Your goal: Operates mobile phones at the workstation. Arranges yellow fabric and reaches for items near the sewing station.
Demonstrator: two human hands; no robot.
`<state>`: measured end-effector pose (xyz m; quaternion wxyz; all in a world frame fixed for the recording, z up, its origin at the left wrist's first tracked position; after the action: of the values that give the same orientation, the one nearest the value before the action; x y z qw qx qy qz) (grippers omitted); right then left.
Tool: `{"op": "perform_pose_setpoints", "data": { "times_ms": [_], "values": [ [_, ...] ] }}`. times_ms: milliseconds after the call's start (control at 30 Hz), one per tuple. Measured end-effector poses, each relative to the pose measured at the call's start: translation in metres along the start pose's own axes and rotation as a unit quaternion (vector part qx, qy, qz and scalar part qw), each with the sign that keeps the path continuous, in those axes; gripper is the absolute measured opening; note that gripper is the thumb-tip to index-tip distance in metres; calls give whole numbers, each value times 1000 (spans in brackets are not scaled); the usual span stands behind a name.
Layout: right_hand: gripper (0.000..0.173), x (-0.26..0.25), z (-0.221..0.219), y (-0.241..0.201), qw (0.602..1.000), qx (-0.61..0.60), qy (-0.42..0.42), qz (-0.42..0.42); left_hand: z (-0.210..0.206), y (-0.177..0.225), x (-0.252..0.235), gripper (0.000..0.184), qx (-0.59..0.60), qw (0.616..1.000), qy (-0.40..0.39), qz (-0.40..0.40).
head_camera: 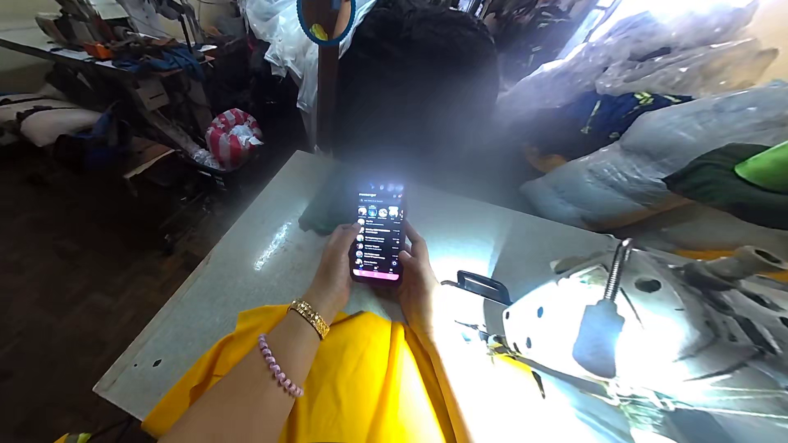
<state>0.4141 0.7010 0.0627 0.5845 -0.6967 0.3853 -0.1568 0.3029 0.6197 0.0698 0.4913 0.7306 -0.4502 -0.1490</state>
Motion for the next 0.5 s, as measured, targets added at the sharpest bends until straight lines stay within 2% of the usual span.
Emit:
{"op": "perform_pose_setpoints", "data": {
  "times_ms": [267, 367, 500],
  "values": [
    [52, -1, 9, 8, 1000, -20, 17, -16, 0, 6, 1, 62, 10, 999, -52, 10],
    [50, -2, 9, 8, 999, -33, 6, -13, 0, 7, 1, 60, 14, 999, -50, 10],
    [50, -3, 9, 5, 999, -35, 3, -25, -1, 7, 1, 49, 26, 999, -31, 19]
  ]
}}
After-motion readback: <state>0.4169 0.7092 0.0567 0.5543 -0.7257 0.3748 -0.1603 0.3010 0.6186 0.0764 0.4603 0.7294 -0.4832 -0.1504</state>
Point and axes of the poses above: each hand's wrist, its own x-axis away from the middle knuckle, its own z-axis out of the back of the hand, y = z × x, the point moved 2 cm from there along -x, towards the middle knuckle, and after that the axes turned 3 degrees about z, right-handed, at the moved point
